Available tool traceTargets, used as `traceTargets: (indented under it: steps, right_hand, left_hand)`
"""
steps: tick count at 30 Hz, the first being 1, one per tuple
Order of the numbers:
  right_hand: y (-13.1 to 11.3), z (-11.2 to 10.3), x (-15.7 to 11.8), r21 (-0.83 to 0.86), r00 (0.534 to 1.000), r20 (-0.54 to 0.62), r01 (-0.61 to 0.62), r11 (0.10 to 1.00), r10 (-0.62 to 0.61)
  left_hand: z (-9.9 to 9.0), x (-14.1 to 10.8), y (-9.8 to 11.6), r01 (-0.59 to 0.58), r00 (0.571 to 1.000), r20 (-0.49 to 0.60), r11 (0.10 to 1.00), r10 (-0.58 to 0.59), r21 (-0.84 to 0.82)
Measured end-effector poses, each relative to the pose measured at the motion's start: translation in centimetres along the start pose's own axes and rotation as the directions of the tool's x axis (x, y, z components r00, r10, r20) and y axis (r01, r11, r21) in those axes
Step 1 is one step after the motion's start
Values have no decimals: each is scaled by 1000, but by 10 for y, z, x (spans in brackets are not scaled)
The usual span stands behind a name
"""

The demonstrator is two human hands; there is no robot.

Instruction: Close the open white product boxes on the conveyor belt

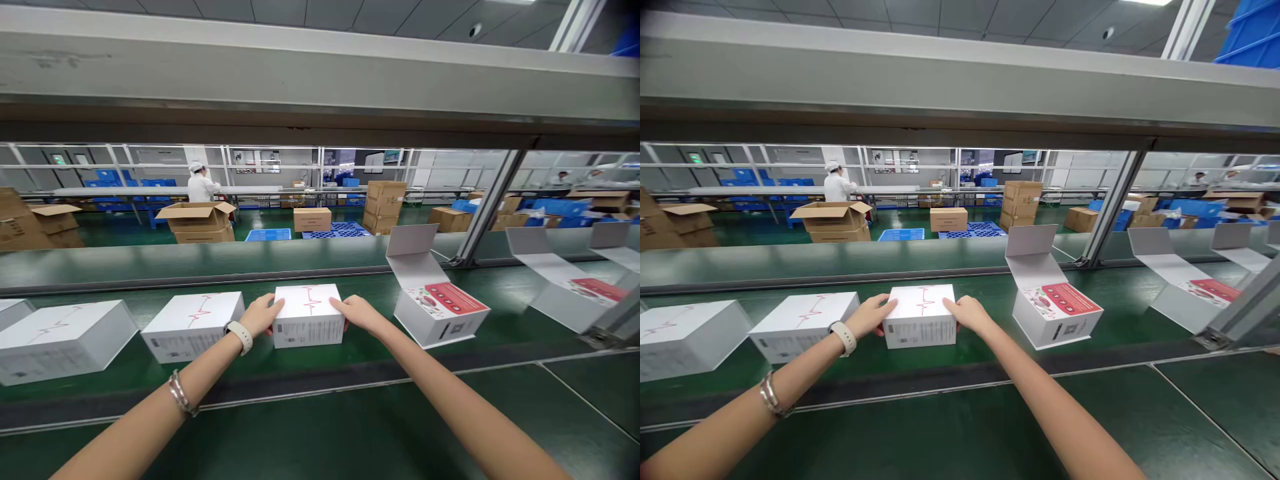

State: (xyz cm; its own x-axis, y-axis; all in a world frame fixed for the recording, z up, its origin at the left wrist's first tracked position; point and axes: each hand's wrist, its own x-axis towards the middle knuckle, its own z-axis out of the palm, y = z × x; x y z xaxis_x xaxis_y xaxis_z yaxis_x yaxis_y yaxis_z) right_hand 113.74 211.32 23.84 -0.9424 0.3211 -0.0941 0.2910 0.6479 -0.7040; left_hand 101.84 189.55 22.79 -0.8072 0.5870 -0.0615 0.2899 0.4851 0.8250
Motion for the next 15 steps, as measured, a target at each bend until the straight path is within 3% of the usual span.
traceTargets:
  steps: [8, 10, 11, 12, 14, 15]
  right_hand:
    - [9, -4, -18, -17, 996, 74, 41, 999, -40]
    - [22, -17, -28, -17, 992, 8, 130, 991, -129]
    - [31, -31, -33, -48, 977, -97, 188, 981, -192]
    - [44, -50, -37, -104, 935, -244, 238, 966, -257]
    - [77, -99, -40, -229, 737, -581, 259, 938, -345]
    - [97, -127, -39, -212, 631, -711, 230, 950, -312]
  left_hand:
    - [5, -7, 2, 93, 993, 65, 991, -100, 95]
    - [2, -10, 0, 79, 997, -9, 974, -79, 211]
    - [1, -10, 2, 56, 996, -86, 955, -33, 291]
    - [0, -9, 7, 24, 984, -173, 927, 44, 373]
    - [2, -1, 31, -76, 922, -300, 874, 244, 479]
    - [7, 6, 49, -147, 886, -323, 862, 332, 484]
